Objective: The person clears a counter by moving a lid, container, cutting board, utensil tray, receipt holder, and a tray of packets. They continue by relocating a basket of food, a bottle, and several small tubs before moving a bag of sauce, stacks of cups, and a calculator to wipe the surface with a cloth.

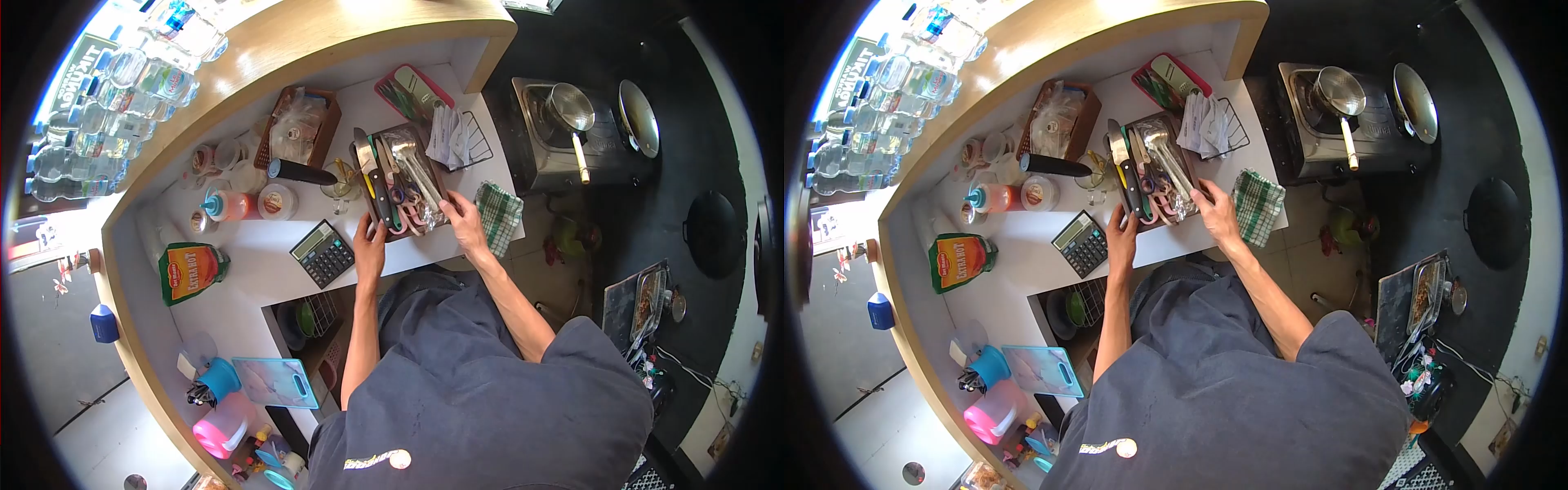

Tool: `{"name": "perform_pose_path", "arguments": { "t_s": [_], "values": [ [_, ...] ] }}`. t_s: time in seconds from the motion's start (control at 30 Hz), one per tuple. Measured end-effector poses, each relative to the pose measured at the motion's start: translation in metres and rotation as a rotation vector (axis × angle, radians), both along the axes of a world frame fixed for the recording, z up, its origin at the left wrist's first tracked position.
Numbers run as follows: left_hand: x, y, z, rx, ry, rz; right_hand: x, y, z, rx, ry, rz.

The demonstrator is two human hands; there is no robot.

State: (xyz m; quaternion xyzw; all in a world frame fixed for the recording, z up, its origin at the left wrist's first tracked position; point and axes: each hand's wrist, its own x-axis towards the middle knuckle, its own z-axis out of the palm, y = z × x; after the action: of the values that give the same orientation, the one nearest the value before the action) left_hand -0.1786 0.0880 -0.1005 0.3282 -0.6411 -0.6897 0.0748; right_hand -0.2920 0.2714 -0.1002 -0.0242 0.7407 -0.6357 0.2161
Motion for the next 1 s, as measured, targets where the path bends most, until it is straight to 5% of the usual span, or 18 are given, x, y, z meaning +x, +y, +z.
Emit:
{"name": "perform_pose_path", "arguments": {
  "t_s": [0.2, 0.4, 1.0],
  "values": [
    [-0.009, -0.016, -0.01, 0.132, 0.023, -0.14, -0.016, -0.005, 0.004, -0.03, -0.037, 0.151],
    [-0.008, -0.009, -0.024, -0.006, -0.103, -0.183, -0.012, -0.015, 0.0, -0.299, -0.303, 0.131],
    [0.06, 0.058, 0.018, 0.177, -0.028, -0.126, 0.061, 0.059, 0.044, -0.226, -0.379, 0.081]
  ]
}}
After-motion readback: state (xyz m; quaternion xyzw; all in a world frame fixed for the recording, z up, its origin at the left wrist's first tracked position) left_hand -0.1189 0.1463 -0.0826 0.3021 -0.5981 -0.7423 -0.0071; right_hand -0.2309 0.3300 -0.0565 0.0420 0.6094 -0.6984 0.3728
